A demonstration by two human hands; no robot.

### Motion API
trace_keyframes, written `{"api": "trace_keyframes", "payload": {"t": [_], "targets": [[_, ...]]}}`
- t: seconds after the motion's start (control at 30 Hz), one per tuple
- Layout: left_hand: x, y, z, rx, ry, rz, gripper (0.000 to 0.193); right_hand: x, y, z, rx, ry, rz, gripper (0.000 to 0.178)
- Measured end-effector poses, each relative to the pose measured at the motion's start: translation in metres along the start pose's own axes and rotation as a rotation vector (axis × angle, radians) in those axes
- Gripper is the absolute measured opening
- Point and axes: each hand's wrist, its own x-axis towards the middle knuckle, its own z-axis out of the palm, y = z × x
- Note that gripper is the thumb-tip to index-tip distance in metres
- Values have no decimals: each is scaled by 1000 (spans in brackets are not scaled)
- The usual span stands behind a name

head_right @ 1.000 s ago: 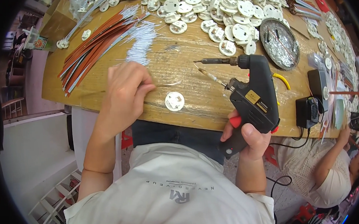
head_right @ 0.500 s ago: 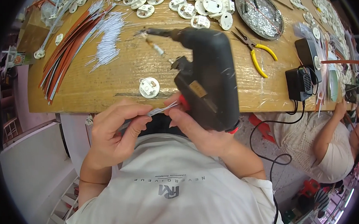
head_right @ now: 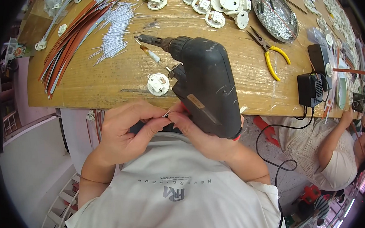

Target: Soldering components onto small white plastic bases at a manual workstation.

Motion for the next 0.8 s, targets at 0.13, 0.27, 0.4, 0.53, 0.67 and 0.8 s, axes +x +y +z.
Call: {"api": "trace_keyframes", "payload": {"t": [0.13,0.27,0.4,0.53,0.67,0.8], "targets": [[-7,-2,4,-56,63,-13,16,1,0,3,71,-10,12,50],[-7,0,3,-72,98,2,17,1,-1,4,116,-32,15,49],[-8,-5,6,113,178,53,19,-7,-13,8,323,265,136,49],[0,-10,-2,430,205,170,22,-23,-1,-25,161,266,-22,69],[7,-24,-5,511,177,263,22,-44,22,-65,-156,92,-208,81],[5,-35,-3,472,200,274,22,-33,18,-53,-223,120,-355,22]]}}
